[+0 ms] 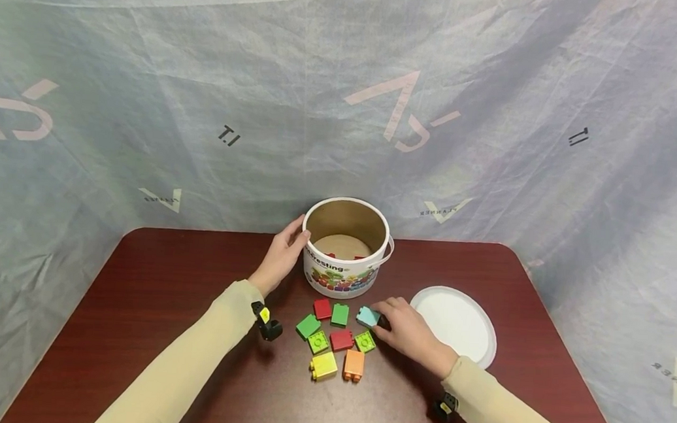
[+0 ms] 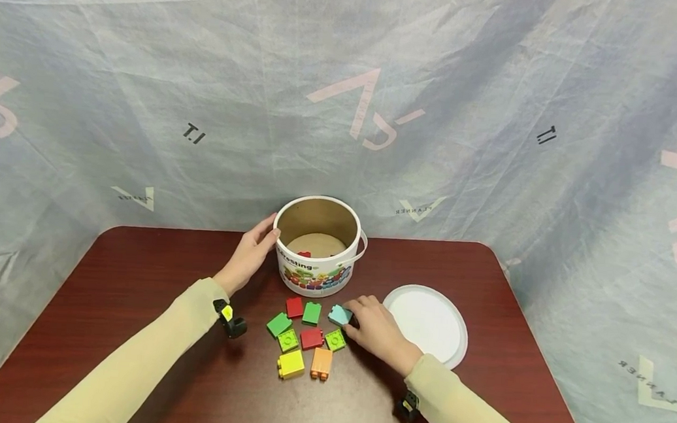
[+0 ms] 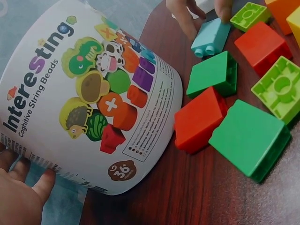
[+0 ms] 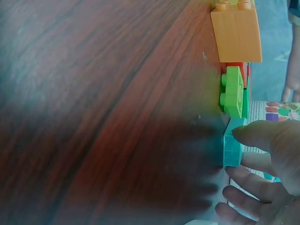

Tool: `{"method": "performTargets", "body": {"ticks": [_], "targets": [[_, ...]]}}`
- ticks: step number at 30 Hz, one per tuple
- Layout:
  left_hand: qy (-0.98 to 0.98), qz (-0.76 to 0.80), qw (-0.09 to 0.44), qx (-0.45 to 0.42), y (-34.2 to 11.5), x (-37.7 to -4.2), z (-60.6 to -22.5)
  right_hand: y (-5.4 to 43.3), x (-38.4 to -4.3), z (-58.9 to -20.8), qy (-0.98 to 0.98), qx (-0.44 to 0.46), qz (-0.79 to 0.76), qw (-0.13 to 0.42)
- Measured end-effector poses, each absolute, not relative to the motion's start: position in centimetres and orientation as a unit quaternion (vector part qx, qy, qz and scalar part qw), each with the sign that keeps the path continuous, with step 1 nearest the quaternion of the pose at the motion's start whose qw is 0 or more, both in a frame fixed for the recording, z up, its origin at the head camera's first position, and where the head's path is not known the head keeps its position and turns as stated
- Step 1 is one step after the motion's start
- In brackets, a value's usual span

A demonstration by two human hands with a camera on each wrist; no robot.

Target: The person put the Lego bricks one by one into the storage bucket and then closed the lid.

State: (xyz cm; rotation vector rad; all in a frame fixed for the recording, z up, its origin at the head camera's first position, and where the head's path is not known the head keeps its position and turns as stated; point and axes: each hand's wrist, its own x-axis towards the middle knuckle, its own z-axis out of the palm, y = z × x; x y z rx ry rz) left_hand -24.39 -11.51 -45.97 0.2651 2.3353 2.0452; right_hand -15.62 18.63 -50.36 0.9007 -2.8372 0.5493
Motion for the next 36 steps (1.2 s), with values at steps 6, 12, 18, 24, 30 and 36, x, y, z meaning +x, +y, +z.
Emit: {"method": "performTargets", "body": {"ticks": [6,12,18,24,30,36], "targets": [[0.751,0.655,0.013,0.085,-11.6,-24.3,-46.0,18.8,-15.6,-50.4,-0.938,0.290,0.177,0.065],[0.751,0.655,0.014,0.083,-11.5,-24.1,-46.2,18.9,-15.3,-49.9,-0.937,0.290,0.185,0.066],[0.752,0.653,0.008,0.087,-11.6,-24.2,-46.5,18.8,-15.1,-49.5,-0.932,0.295,0.199,0.074],[0.748,0.657,0.008,0.092,-11.6,-24.4,-46.5,19.3,-15.4,-49.3,-0.909,0.336,0.229,0.095],[0.746,0.660,0.010,0.091,-11.6,-24.5,-46.4,19.7,-15.5,-47.9,-0.899,0.350,0.243,0.097],[0.743,0.663,0.007,0.094,-11.5,-24.6,-46.5,19.9,-15.4,-46.1,-0.894,0.357,0.251,0.102]]}}
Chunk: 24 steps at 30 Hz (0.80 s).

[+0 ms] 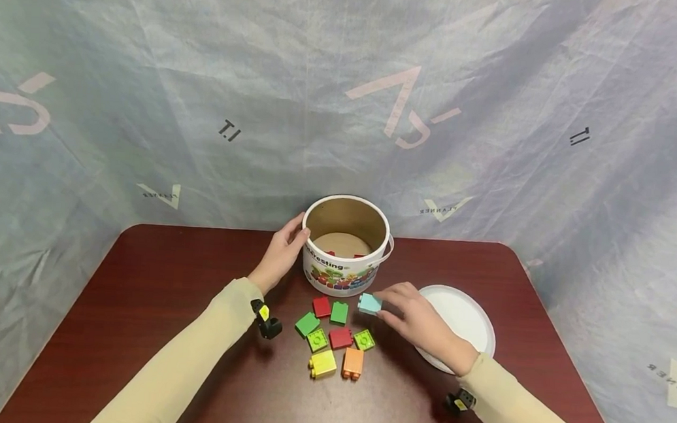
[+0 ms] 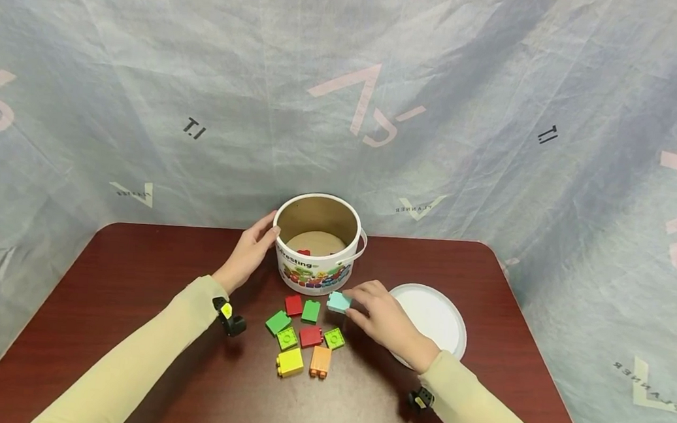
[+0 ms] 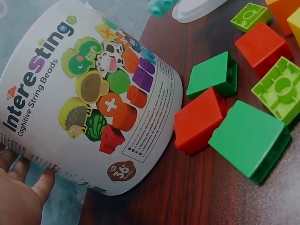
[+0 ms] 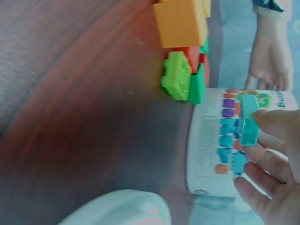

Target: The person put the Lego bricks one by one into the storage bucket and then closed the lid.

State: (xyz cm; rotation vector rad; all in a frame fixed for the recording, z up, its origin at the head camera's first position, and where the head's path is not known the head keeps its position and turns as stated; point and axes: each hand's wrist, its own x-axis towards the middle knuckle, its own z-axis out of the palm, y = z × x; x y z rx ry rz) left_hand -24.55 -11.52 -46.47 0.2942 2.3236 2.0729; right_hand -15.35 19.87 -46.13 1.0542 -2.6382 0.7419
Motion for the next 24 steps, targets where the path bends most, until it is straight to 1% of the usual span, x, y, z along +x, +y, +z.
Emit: {"method": "performTargets", "body": {"ticks": [9,16,21,24], "targets": [[0.744,0.662,0.009,0.086,-11.5,-24.5,-46.5,20.1,-15.8,-43.3,-0.873,0.395,0.241,0.151],[0.748,0.658,0.011,0.086,-11.4,-24.4,-46.3,20.2,-16.2,-41.0,-0.877,0.395,0.233,0.145],[0.749,0.656,0.001,0.087,-11.5,-24.5,-45.9,19.6,-16.9,-39.8,-0.867,0.402,0.245,0.164],[0.747,0.659,0.004,0.088,-11.4,-24.5,-46.0,19.2,-17.6,-39.3,-0.862,0.406,0.249,0.175]]}}
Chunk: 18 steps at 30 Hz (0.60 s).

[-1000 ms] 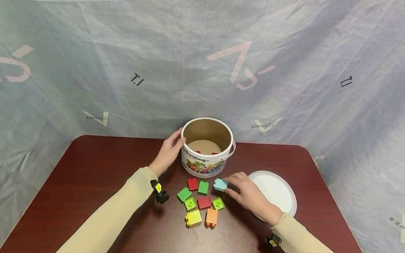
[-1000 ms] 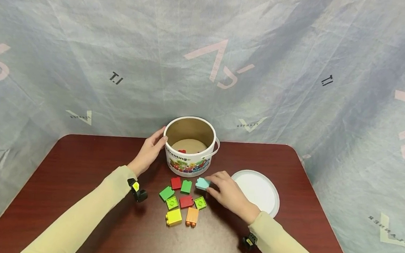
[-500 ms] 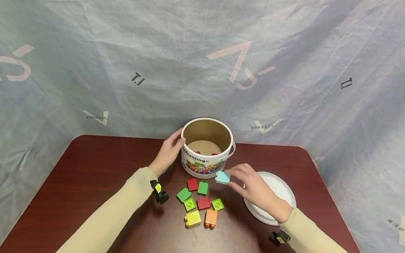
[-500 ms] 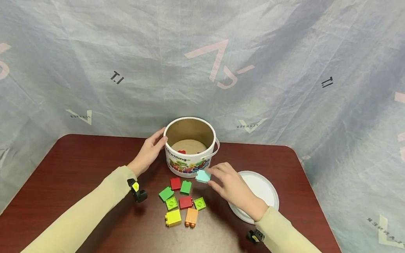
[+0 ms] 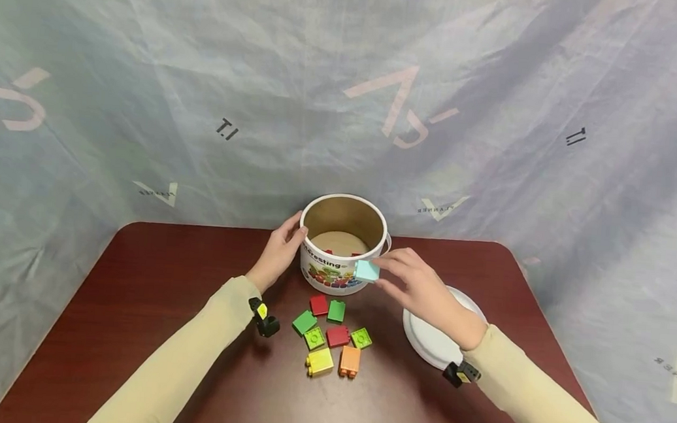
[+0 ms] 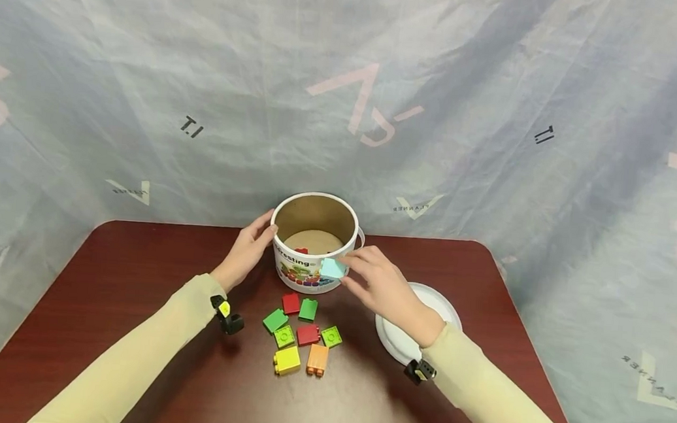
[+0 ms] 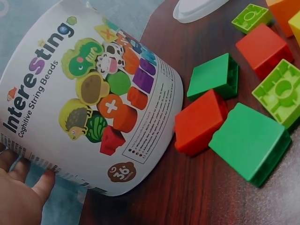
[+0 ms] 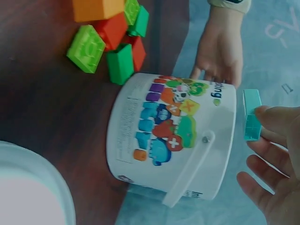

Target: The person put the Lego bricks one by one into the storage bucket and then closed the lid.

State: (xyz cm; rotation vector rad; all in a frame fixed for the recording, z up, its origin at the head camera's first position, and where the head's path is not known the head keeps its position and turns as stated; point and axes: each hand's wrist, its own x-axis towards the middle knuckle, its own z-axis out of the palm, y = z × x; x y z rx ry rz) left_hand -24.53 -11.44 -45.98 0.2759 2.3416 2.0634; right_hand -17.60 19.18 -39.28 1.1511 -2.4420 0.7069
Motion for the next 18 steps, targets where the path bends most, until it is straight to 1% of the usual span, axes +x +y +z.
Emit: {"method": "performTargets", "body": {"ticks": [7,15,18], "targets": [[0.746,0.661,0.008,0.081,-11.2,-24.3,-45.6,18.4,-19.5,-37.5,-0.870,0.382,0.263,0.168],[0.754,0.652,0.026,0.080,-11.3,-22.4,-42.5,17.1,-21.2,-36.0,-0.876,0.379,0.251,0.160],[0.754,0.652,0.022,0.082,-11.4,-22.6,-42.9,16.6,-21.8,-35.7,-0.879,0.375,0.250,0.156]]}}
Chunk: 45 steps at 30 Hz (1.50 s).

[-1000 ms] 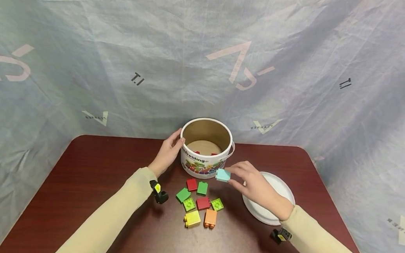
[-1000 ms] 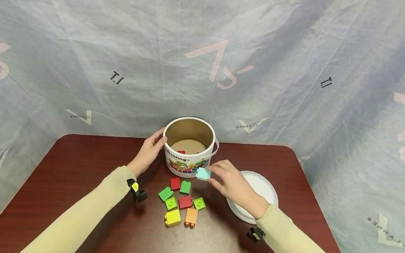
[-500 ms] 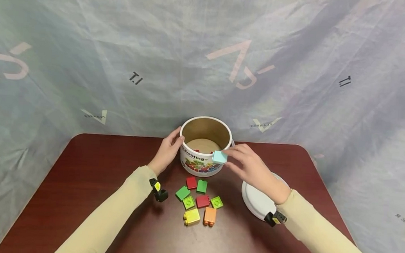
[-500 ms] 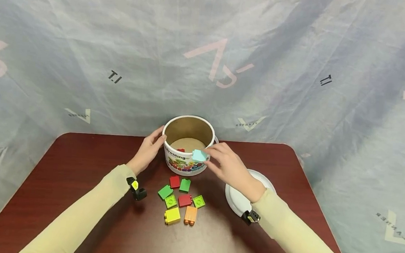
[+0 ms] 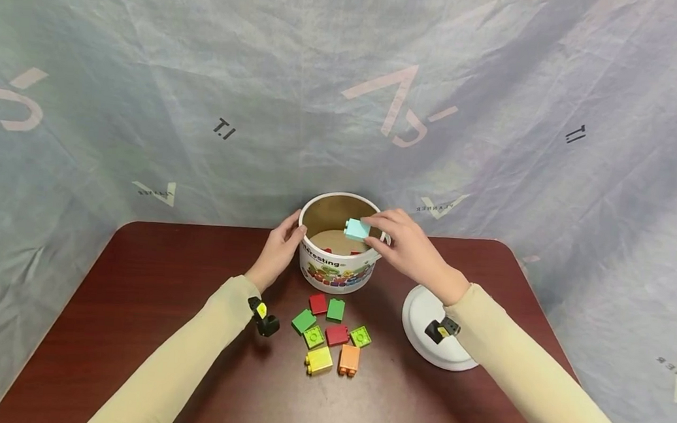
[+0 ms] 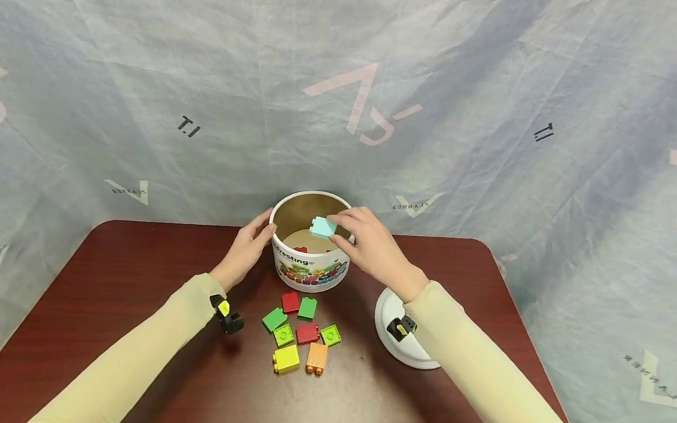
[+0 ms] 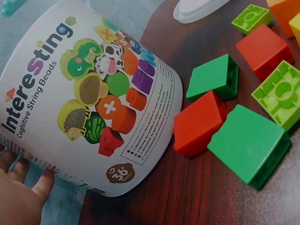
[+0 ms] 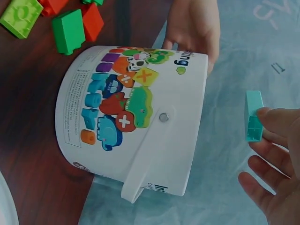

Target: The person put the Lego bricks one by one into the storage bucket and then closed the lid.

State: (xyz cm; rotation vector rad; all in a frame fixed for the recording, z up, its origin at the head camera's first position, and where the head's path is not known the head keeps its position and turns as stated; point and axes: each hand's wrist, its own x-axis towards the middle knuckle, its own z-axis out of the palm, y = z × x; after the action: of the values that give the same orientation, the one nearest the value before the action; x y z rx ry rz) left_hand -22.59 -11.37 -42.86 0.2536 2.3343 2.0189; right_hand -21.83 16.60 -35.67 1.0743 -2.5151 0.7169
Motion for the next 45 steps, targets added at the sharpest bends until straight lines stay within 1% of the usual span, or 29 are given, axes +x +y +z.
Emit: {"method": "performTargets", "body": {"ticks": [6,13,17,29,39,45], "targets": [[0.750,0.657,0.008,0.080,-11.5,-24.3,-46.1,16.1,-22.8,-35.8,-0.882,0.364,0.260,0.149],[0.754,0.652,0.008,0.074,-11.5,-24.1,-46.3,15.5,-23.8,-36.1,-0.887,0.347,0.269,0.146],[0.761,0.645,0.012,0.071,-11.5,-23.9,-46.4,15.1,-24.5,-36.4,-0.894,0.334,0.267,0.135],[0.763,0.642,0.003,0.074,-11.8,-23.7,-46.2,14.1,-26.6,-37.4,-0.908,0.313,0.258,0.102],[0.759,0.647,-0.002,0.072,-12.0,-23.8,-46.4,13.5,-27.5,-38.3,-0.914,0.304,0.253,0.092],[0.759,0.646,-0.003,0.075,-12.0,-23.7,-46.3,13.2,-27.8,-38.8,-0.913,0.309,0.248,0.099]]}}
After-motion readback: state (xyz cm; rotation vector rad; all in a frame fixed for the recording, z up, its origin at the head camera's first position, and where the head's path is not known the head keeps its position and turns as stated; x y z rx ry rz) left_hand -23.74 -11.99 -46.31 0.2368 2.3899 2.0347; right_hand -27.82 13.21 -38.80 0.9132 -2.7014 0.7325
